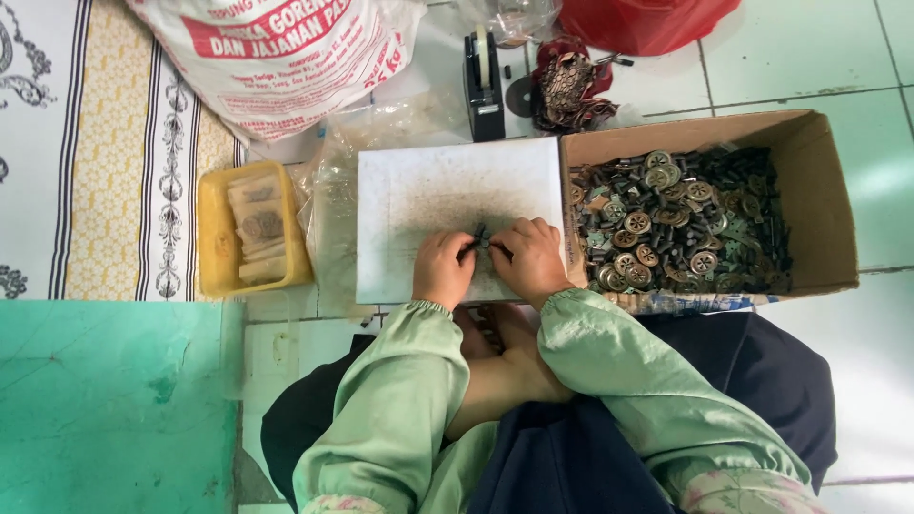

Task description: The person sorts through a box of watch parts, selecting specific small components and placing them onto a white surface before putting them into a small plastic bag.

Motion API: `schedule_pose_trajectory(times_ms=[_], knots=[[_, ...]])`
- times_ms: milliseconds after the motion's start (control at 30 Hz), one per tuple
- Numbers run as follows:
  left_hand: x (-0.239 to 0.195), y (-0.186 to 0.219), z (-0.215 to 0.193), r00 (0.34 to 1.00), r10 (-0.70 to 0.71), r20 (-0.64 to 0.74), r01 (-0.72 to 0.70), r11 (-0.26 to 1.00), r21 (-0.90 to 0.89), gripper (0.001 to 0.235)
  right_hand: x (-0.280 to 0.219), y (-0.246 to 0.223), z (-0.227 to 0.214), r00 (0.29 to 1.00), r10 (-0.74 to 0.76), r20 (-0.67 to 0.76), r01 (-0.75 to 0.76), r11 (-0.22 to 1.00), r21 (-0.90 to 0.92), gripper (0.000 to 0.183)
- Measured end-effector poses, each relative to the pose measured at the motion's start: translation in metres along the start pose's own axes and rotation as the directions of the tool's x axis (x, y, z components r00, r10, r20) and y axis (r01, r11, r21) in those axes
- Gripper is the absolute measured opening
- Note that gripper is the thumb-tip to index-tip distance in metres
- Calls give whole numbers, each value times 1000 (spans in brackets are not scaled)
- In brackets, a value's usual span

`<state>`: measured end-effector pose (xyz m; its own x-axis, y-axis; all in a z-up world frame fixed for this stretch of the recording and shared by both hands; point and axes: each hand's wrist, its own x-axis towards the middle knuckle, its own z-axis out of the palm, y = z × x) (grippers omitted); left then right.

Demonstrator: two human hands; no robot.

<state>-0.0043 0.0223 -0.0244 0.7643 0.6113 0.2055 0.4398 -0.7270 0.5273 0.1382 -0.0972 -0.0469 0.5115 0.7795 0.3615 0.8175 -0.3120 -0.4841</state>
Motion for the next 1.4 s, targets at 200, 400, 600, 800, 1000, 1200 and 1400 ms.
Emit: schedule_pose_trajectory(times_ms=[200, 400, 600, 800, 1000, 1200, 1400], knots=[[-8, 35, -18, 993, 119, 6, -119, 993, 19, 11, 2, 30, -106, 965, -13, 263, -20, 992, 124, 14], [0, 108, 41, 851, 520, -75, -523, 852, -35, 6, -19, 113, -172, 897, 262, 357, -358, 903, 237, 24], [54, 136, 113, 836, 534, 125, -544, 836, 68, 9, 9, 163, -159, 831, 302, 468, -331, 944, -22, 29], [106, 162, 124, 748, 104, 656, -490, 753, 440, 8, 1, 199, -70, 969, 176, 173, -95, 913, -397, 17], [112, 187, 108, 640, -78, 765, -476, 741, 474, 15, 10, 200, -28, 986, -46, 163, 110, 904, -414, 8], [112, 180, 115, 611, -76, 788, -534, 695, 481, 19, 9, 203, -19, 986, -163, 30, 159, 880, -448, 11], [111, 184, 112, 620, -84, 780, -577, 626, 525, 18, 3, 212, -2, 968, -242, -66, 186, 867, -463, 18]])
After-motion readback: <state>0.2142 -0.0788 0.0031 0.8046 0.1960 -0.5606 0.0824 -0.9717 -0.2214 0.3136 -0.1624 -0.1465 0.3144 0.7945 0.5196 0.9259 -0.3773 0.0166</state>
